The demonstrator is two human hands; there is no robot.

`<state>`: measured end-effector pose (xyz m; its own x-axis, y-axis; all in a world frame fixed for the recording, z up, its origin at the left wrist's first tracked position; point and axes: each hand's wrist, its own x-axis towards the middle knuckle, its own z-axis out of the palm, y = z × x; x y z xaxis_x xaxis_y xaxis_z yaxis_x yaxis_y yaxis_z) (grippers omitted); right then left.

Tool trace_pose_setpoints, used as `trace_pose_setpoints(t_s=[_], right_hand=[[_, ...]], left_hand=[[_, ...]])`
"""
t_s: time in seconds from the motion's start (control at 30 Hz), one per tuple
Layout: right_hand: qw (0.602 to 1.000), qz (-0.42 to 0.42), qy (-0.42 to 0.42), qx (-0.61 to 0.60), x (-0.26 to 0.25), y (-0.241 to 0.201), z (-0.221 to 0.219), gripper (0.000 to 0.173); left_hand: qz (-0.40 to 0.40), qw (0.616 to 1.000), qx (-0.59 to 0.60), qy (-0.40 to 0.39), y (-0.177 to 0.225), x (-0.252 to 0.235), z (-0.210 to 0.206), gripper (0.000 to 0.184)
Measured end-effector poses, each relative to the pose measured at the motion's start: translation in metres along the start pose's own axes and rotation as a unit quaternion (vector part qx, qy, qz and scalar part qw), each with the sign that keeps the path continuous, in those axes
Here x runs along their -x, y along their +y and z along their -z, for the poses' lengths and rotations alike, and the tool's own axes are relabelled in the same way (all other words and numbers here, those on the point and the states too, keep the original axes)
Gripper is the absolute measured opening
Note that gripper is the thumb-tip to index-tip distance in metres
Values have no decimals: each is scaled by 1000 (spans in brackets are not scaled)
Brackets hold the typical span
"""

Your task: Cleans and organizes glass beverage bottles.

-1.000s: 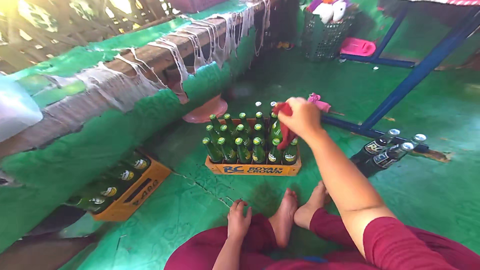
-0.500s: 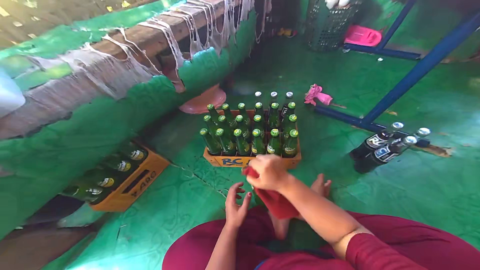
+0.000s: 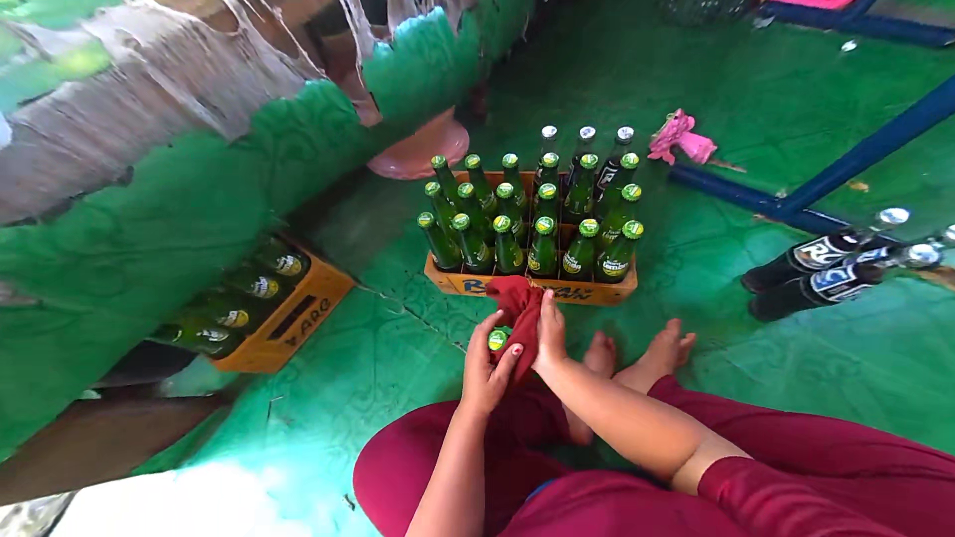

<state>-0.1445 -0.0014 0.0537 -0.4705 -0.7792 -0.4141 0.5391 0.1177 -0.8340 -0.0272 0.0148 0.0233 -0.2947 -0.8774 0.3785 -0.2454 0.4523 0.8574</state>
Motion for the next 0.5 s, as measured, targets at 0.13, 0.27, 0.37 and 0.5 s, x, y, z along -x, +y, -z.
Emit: trace_pose_setpoints(t_s=[0.13,0.27,0.37,0.5], right_hand=[[976,181,-59,103,0,16,13,47],[756,508,-262,318,-6,37,26,52],[694,528,-383,305,-6,51,16,68],[634,616,-300,358,-33,74,37,65]], left_hand=[[25,997,-40,61,1,1,16,44],[122,989,-13,80,1,5,35,37],[163,985,23,60,0,10,41,46],[124,986,112,19,-11,18,55,54]])
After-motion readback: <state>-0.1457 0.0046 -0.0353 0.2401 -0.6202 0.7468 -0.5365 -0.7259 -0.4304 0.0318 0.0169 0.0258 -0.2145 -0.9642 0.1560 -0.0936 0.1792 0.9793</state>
